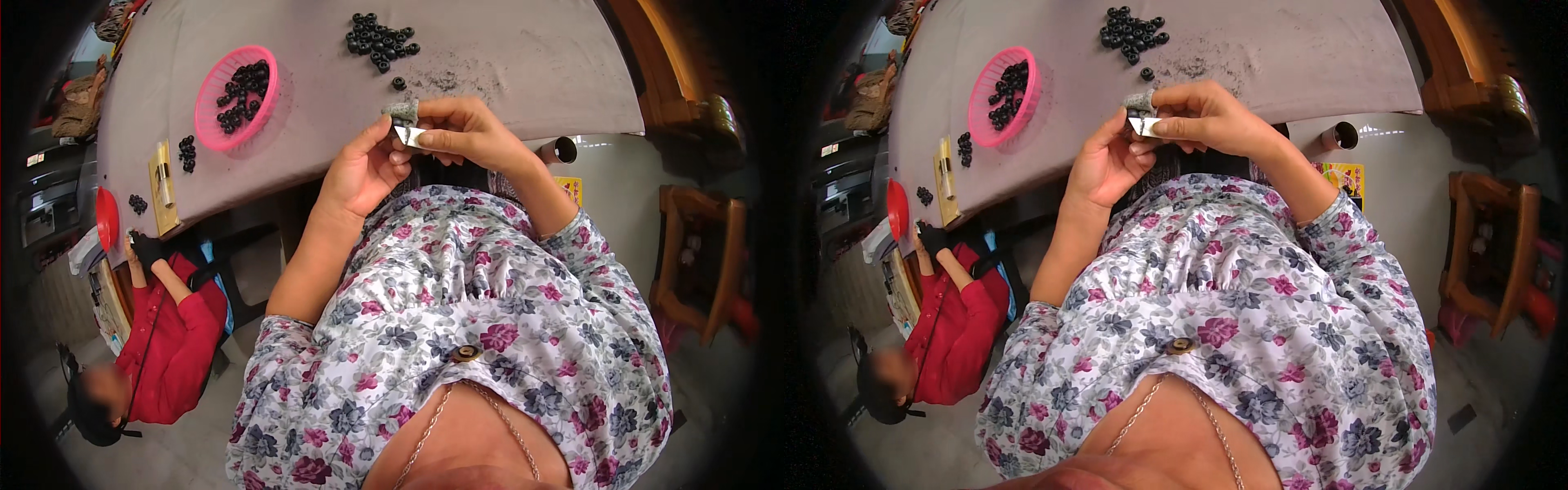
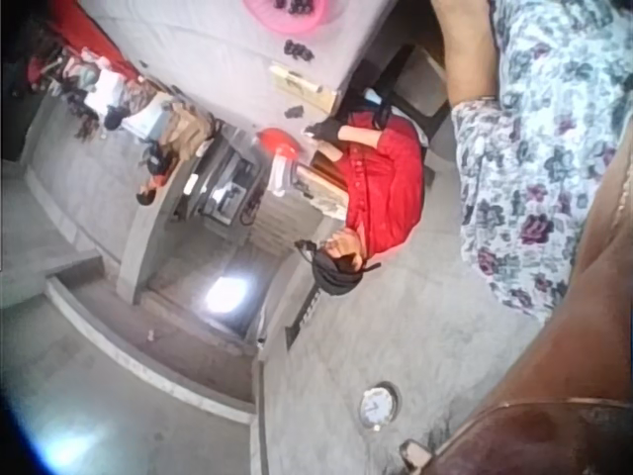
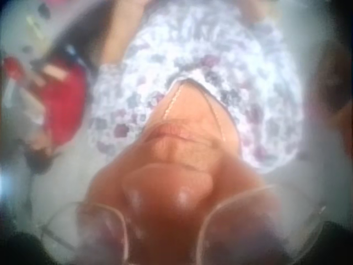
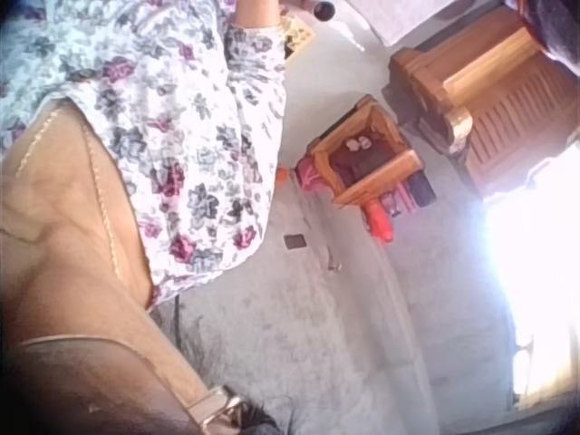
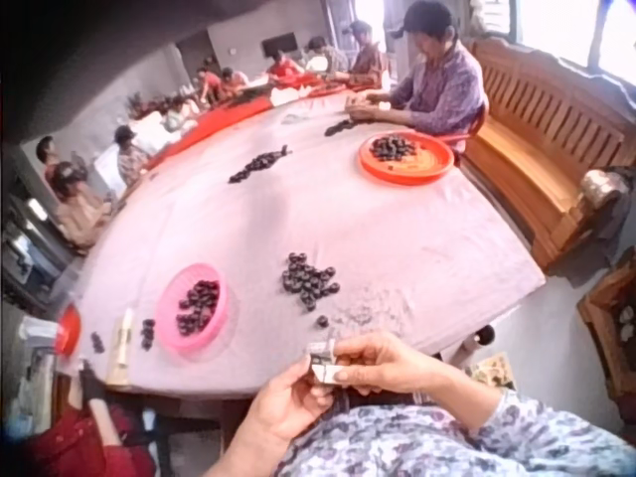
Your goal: The person sits on the floor and repeatedly picks up small black beads, using a small metal blade to scrape and shape them. The person holds the bead in one hand and the blade in the other, performing a repetitive scraping motion on each bead before placing it back on the table.
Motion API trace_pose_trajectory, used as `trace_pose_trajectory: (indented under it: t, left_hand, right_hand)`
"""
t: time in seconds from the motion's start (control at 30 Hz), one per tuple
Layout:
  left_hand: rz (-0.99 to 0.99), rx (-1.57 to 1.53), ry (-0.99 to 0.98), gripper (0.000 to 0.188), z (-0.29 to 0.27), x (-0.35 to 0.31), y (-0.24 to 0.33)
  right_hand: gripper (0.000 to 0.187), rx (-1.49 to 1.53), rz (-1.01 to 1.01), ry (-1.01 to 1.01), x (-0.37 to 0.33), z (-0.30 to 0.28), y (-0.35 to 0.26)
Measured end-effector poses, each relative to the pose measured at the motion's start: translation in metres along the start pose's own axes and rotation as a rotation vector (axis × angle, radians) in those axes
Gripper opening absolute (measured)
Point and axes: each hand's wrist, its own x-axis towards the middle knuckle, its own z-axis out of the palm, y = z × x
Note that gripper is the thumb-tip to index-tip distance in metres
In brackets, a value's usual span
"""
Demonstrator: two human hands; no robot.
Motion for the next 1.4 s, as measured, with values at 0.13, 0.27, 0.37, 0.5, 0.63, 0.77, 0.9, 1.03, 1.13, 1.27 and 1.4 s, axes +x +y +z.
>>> trace_pose_trajectory:
  t: [0.13,0.27,0.37,0.5,0.63,0.77,0.9,1.03,1.13,1.27,1.4]
  left_hand:
    - [0.039,0.063,-0.007,0.022,-0.002,-0.004,-0.001]
    - [0.085,0.074,0.001,0.022,-0.001,-0.006,-0.004]
    - [0.088,0.059,-0.006,0.021,-0.001,-0.006,-0.006]
    - [0.074,0.041,0.033,0.020,-0.003,-0.007,-0.009]
    - [0.080,0.037,0.026,0.020,-0.004,-0.009,-0.010]
    - [0.090,0.015,0.033,0.021,-0.003,-0.009,-0.011]
    - [0.093,0.010,0.039,0.021,-0.002,-0.010,-0.011]
    - [0.086,0.003,0.033,0.020,-0.003,-0.011,-0.012]
    - [0.095,0.009,0.032,0.020,-0.003,-0.012,-0.013]
    - [0.114,0.000,0.001,0.020,-0.003,-0.011,-0.014]
    - [0.112,-0.045,0.024,0.020,-0.005,-0.010,-0.014]
  right_hand:
    - [0.026,0.008,0.029,-0.017,0.000,0.000,-0.001]
    - [0.025,-0.015,-0.040,-0.004,-0.001,0.004,0.003]
    - [0.024,-0.006,0.009,-0.018,-0.002,0.002,0.000]
    - [0.024,0.014,0.030,-0.041,-0.001,0.001,-0.002]
    - [0.026,0.012,0.018,-0.028,-0.001,0.001,-0.002]
    - [0.029,0.013,-0.015,0.004,-0.002,0.006,-0.001]
    - [0.029,-0.014,0.022,-0.027,-0.002,0.003,-0.002]
    - [0.027,0.001,0.067,-0.054,-0.002,0.002,-0.008]
    - [0.025,0.012,0.069,-0.067,-0.002,0.002,-0.007]
    - [0.022,0.032,0.058,-0.046,-0.002,0.004,-0.007]
    - [0.021,0.137,0.062,-0.025,0.000,0.007,0.001]
